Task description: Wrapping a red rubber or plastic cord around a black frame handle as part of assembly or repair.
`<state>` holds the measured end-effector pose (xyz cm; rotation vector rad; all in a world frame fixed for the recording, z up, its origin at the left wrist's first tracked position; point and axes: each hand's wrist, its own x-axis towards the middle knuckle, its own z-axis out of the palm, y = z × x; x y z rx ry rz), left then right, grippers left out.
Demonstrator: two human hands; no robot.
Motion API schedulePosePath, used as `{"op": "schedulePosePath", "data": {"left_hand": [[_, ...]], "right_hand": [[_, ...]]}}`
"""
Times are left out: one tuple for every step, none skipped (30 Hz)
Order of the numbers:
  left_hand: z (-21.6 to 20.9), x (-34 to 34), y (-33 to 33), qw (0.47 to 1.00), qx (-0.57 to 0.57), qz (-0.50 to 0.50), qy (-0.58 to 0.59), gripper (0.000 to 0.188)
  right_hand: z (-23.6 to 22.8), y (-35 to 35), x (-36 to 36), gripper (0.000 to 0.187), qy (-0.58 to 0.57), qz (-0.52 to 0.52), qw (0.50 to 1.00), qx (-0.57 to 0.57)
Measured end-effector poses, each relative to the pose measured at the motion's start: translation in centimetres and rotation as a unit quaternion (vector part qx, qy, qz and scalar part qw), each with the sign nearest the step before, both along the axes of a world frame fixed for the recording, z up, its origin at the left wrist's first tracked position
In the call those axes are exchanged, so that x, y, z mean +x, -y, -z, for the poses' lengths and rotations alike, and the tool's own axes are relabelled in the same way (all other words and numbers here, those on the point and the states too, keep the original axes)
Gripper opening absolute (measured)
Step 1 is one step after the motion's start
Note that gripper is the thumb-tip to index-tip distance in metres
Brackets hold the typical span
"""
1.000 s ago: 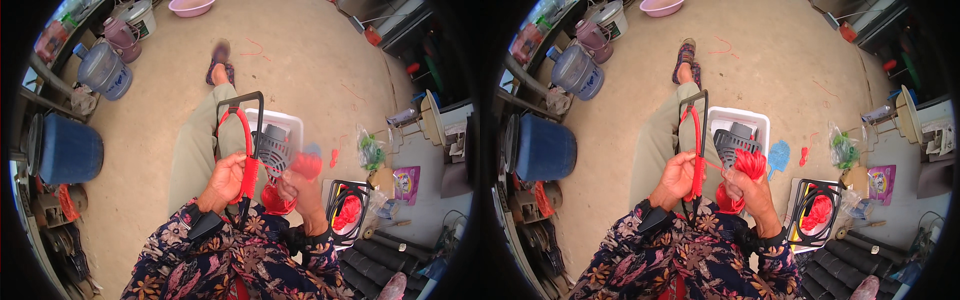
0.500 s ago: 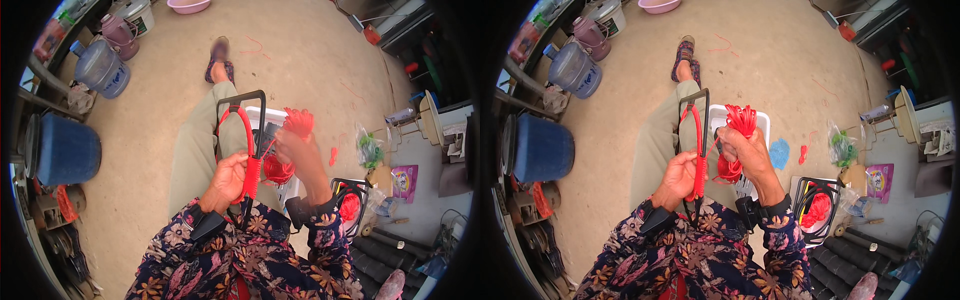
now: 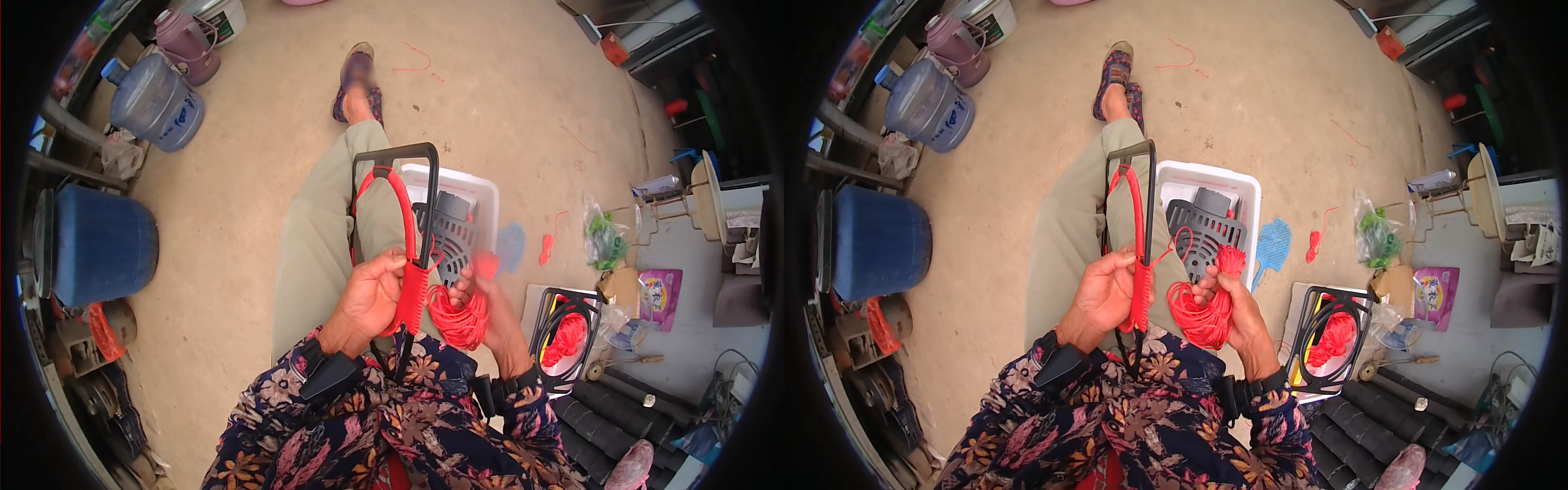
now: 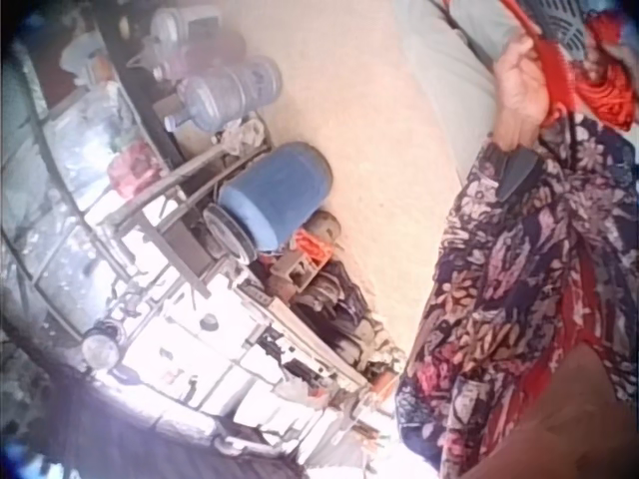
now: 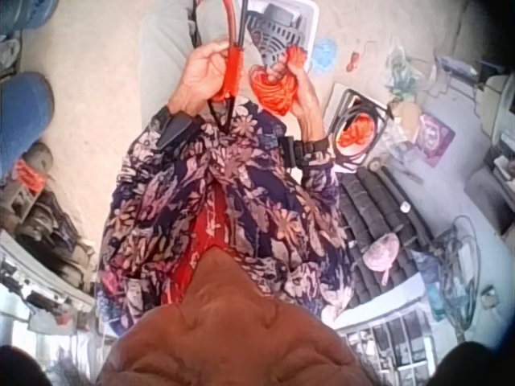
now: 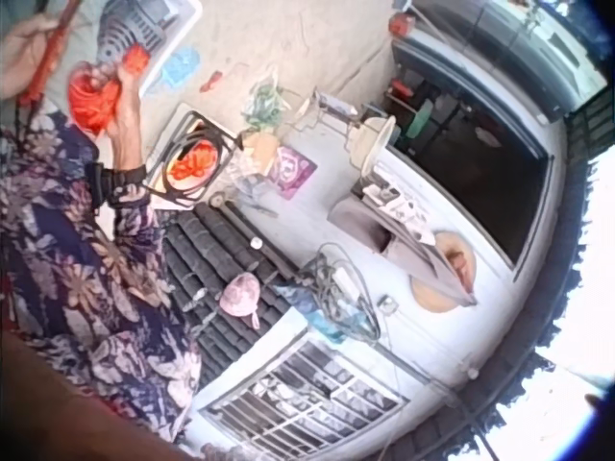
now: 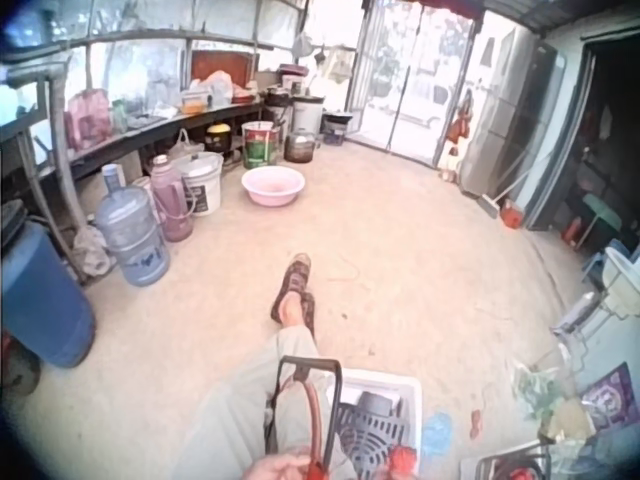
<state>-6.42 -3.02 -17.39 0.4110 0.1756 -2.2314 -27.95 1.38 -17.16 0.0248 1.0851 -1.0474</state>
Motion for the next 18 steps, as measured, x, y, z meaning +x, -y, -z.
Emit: {"op": "schedulePosePath", "data": {"left_hand": [[-0.2,-0.1,0.0,1.000,0.001,0.001,0.000,0.008],[-0.5,-0.2,0.0,0.999,0.008,0.003,0.036,0.008],[-0.7,-0.3,0.0,0.997,0.014,0.006,0.073,0.008],[-0.6,-0.2,0.0,0.997,0.013,0.006,0.072,0.008],[-0.6,0.0,-0.1,0.997,0.015,0.008,0.074,0.008],[-0.5,0.1,-0.1,0.997,0.018,0.010,0.077,0.008],[-0.7,0.2,-0.1,0.997,0.017,0.008,0.080,0.008],[-0.9,0.3,-0.1,0.997,0.032,0.007,0.072,0.008],[-1.0,0.4,-0.1,0.997,0.046,0.005,0.065,0.008],[-0.6,0.6,-0.2,0.997,0.044,0.005,0.066,0.008],[0.2,0.7,-0.5,0.999,0.010,0.001,0.031,0.010],[0.7,0.9,-0.5,1.000,-0.023,-0.004,-0.003,0.013],[0.2,0.8,-0.4,1.000,-0.023,-0.005,-0.003,0.013],[-0.6,0.7,-0.3,0.999,0.004,-0.005,0.043,0.011],[-1.0,0.5,-0.1,0.996,0.031,-0.005,0.088,0.009],[-1.1,0.4,0.0,0.996,0.031,-0.007,0.088,0.009],[-1.2,0.4,0.1,0.996,0.030,-0.001,0.085,0.011],[-1.2,0.4,0.2,0.996,0.030,0.005,0.083,0.012]], "right_hand": [[-0.2,-0.4,0.1,0.026,-0.029,0.004,0.999,0.022],[0.0,-0.9,-0.2,0.031,-0.037,-0.015,0.999,-0.005],[0.1,-1.2,-0.7,0.031,-0.036,-0.013,0.999,-0.005],[0.2,-1.4,-1.1,0.031,-0.056,-0.027,0.996,-0.064],[0.2,-1.5,-1.6,0.031,-0.075,-0.041,0.989,-0.124],[-0.1,-1.2,-2.2,0.033,-0.106,-0.023,0.985,-0.131],[-0.9,-0.7,-2.6,0.033,-0.103,-0.024,0.986,-0.132],[-2.2,-0.1,-2.8,0.033,-0.065,-0.011,0.981,-0.182],[-3.3,0.3,-3.0,0.033,-0.026,0.003,0.972,-0.232],[-3.9,0.5,-3.1,0.037,-0.028,-0.047,0.970,-0.238],[-4.5,0.7,-2.9,0.037,-0.028,-0.047,0.969,-0.239],[-5.0,0.8,-2.5,0.037,-0.144,-0.219,0.953,-0.152],[-5.6,1.1,-2.0,0.036,-0.254,-0.381,0.887,-0.057],[-7.5,2.0,0.1,0.034,-0.278,-0.444,0.849,-0.069],[-6.9,2.0,0.6,0.034,-0.278,-0.446,0.848,-0.069],[-6.2,1.8,0.8,0.031,-0.291,-0.471,0.826,-0.102],[-5.5,1.6,1.1,0.030,-0.304,-0.495,0.802,-0.135],[-5.0,1.5,1.6,0.020,-0.307,-0.492,0.802,-0.145]]}}
